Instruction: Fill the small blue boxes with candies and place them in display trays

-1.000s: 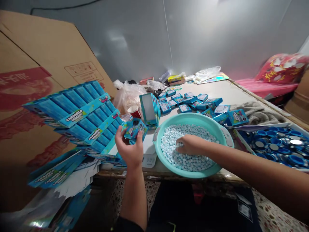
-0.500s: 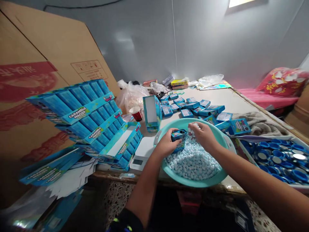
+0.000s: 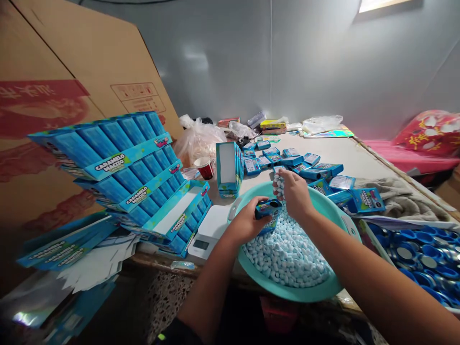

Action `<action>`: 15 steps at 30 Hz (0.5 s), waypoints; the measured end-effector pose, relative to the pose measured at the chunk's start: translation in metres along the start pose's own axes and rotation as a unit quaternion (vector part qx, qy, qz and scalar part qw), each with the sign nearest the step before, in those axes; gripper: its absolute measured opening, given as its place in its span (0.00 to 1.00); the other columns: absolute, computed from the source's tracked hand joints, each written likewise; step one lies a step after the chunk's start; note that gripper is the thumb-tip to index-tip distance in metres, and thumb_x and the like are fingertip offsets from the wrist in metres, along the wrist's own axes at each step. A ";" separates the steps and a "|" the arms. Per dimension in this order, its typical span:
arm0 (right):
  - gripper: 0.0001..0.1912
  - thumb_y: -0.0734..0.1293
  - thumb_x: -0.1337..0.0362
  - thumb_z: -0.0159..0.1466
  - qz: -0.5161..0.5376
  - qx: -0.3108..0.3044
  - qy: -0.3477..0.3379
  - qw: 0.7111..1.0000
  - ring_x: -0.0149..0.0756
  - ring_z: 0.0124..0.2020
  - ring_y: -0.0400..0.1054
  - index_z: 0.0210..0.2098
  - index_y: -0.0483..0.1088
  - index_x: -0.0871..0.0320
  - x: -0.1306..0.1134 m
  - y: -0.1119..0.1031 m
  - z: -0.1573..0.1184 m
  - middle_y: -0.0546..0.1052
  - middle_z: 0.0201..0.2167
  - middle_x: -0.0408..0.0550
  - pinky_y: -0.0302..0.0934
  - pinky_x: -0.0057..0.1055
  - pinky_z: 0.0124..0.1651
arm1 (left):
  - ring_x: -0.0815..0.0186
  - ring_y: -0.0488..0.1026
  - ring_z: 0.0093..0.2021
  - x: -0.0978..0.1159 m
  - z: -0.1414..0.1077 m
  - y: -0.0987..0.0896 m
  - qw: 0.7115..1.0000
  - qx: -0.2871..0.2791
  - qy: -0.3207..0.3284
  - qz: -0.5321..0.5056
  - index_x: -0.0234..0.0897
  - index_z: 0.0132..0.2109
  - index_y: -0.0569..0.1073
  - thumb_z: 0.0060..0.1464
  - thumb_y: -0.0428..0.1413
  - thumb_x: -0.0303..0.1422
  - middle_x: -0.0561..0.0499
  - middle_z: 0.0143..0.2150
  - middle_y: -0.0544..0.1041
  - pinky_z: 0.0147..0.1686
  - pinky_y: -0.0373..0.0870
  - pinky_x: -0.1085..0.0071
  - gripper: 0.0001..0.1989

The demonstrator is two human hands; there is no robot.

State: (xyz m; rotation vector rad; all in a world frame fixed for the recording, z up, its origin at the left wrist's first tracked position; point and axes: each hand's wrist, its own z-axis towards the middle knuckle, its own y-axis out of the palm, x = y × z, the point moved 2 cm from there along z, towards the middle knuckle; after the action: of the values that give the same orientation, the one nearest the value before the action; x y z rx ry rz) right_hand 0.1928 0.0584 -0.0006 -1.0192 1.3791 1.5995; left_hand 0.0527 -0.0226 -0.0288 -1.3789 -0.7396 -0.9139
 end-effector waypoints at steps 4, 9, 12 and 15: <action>0.18 0.72 0.49 0.56 0.013 0.014 0.028 0.999 0.29 0.19 0.62 0.32 0.68 0.56 0.006 -0.012 0.001 0.69 0.22 0.39 0.51 0.23 0.17 | 0.50 0.75 0.57 0.000 0.001 0.000 1.000 -0.011 -0.015 0.000 0.39 0.63 0.69 0.56 0.62 0.33 0.41 0.60 0.76 0.60 0.71 0.53 0.28; 0.16 0.73 0.51 0.56 0.048 0.017 0.064 0.997 0.28 0.20 0.61 0.32 0.67 0.55 0.005 -0.014 0.004 0.68 0.23 0.39 0.50 0.23 0.17 | 0.50 0.73 0.60 0.002 0.002 0.000 1.000 -0.010 -0.011 0.006 0.40 0.62 0.70 0.55 0.63 0.31 0.43 0.60 0.76 0.63 0.68 0.52 0.28; 0.16 0.73 0.52 0.56 0.061 0.025 0.077 0.995 0.29 0.20 0.62 0.32 0.67 0.55 0.004 -0.012 0.005 0.68 0.23 0.39 0.50 0.23 0.17 | 0.51 0.72 0.62 0.003 0.001 0.000 1.000 -0.015 -0.001 0.013 0.41 0.63 0.69 0.56 0.63 0.30 0.43 0.61 0.76 0.64 0.67 0.53 0.28; 0.15 0.72 0.52 0.55 0.079 0.040 0.085 0.992 0.29 0.20 0.61 0.32 0.66 0.54 0.002 -0.010 0.005 0.68 0.22 0.39 0.48 0.24 0.16 | 0.51 0.73 0.61 0.005 0.001 0.000 0.999 -0.025 -0.001 0.023 0.41 0.64 0.69 0.56 0.62 0.31 0.43 0.62 0.75 0.63 0.68 0.52 0.28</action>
State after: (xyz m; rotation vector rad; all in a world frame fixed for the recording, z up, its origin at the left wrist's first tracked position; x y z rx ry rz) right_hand 0.2005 0.0642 -0.0059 -1.0386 1.6621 1.5856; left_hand 0.0553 -0.0218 -0.0238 -1.4359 -0.6870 -0.9007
